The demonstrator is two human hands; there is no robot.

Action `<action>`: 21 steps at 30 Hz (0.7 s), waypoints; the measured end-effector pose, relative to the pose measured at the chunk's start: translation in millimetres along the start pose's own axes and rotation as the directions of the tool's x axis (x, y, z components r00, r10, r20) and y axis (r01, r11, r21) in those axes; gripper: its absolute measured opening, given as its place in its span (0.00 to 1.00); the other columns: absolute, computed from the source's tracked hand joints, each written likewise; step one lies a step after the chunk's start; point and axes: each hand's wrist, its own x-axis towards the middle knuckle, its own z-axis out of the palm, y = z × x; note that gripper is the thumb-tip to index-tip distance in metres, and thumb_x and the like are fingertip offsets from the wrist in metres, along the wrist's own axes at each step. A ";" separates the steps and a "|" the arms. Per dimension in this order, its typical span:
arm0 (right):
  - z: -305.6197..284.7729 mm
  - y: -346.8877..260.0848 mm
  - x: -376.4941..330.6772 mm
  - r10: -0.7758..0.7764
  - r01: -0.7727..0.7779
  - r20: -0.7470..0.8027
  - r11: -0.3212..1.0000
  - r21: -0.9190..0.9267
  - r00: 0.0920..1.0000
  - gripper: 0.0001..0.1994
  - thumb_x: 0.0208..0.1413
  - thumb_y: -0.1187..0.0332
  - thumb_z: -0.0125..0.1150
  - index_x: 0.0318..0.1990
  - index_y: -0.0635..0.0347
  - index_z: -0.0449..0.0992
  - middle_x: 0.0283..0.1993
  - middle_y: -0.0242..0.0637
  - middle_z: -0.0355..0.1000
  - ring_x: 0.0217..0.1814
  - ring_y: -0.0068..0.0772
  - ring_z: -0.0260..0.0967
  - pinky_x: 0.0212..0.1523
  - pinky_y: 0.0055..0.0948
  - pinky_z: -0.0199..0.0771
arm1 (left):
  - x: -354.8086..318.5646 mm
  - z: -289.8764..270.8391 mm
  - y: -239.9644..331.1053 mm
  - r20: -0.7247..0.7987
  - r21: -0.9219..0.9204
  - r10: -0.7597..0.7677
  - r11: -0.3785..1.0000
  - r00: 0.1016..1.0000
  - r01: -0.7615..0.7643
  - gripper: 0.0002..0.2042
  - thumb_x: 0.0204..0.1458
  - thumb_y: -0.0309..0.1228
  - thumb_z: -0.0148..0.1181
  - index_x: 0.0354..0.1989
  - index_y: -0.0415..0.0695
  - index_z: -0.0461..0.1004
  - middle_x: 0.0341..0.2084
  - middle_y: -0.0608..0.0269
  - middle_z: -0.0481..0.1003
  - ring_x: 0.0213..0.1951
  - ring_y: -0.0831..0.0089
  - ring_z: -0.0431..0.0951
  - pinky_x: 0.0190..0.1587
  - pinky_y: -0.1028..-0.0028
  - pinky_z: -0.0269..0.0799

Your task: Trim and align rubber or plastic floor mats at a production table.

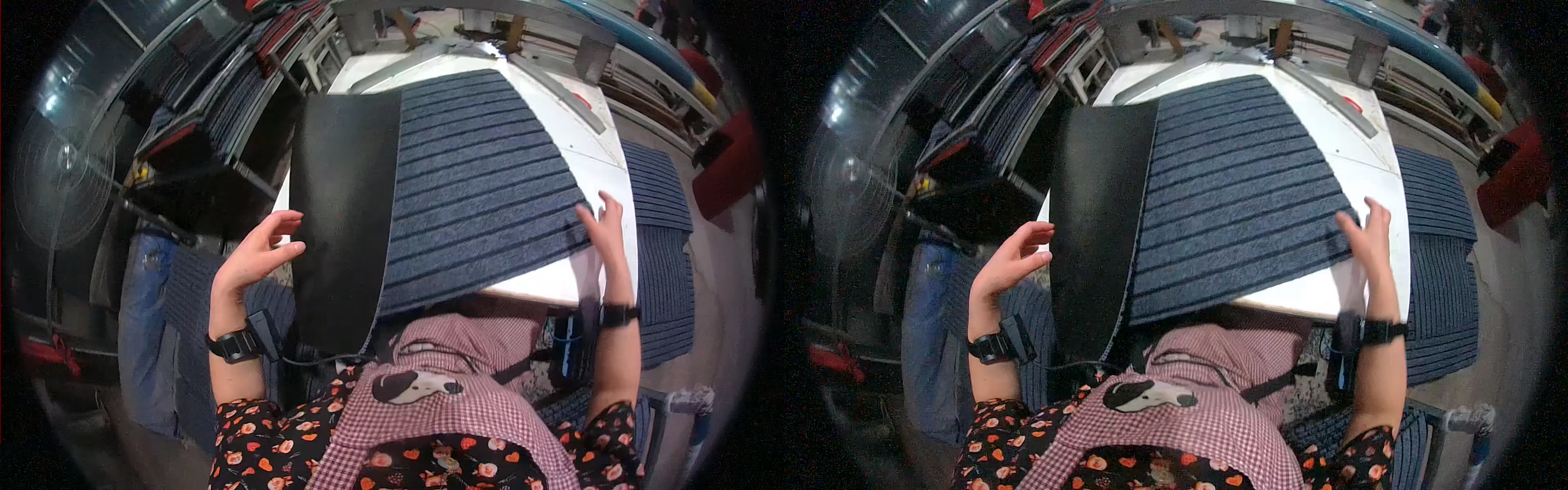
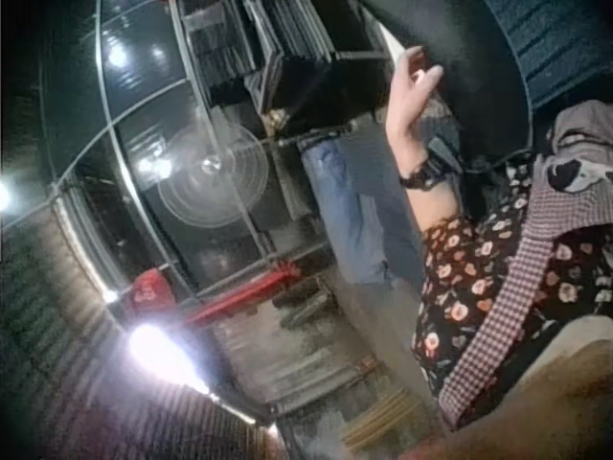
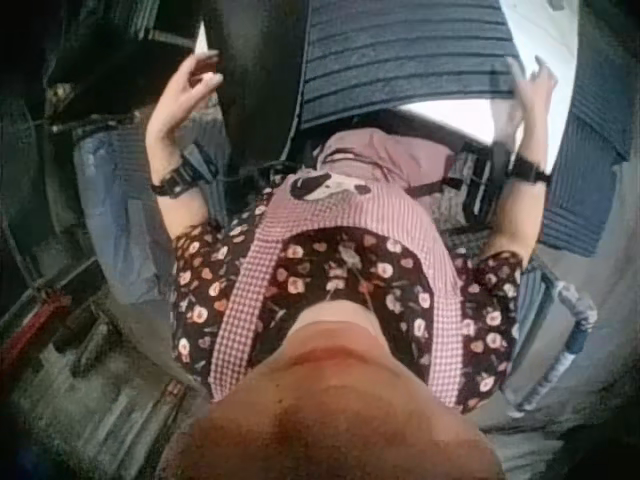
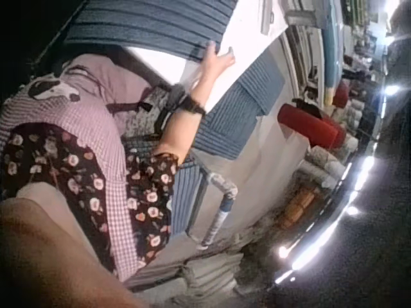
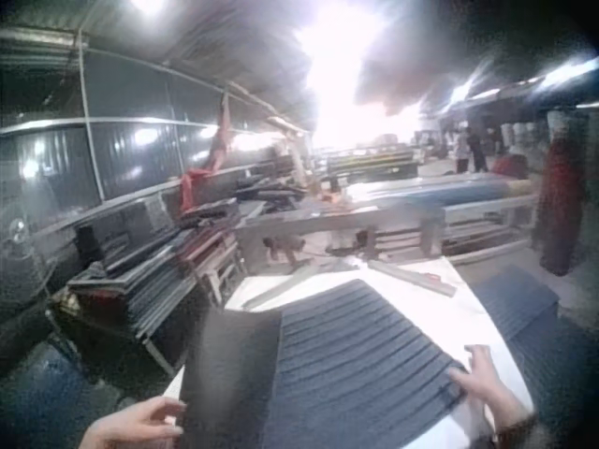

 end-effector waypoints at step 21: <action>24.9 -35.1 40.2 -0.060 0.069 0.061 0.981 -0.179 0.996 0.36 0.42 0.45 0.58 0.51 0.68 0.66 0.44 0.55 0.70 0.47 0.49 0.69 0.48 0.39 0.67 | -33.9 123.0 -11.3 0.184 0.696 0.468 0.559 0.865 -0.451 0.46 0.30 0.41 0.68 0.61 0.45 0.51 0.58 0.47 0.53 0.62 0.52 0.51 0.63 0.52 0.37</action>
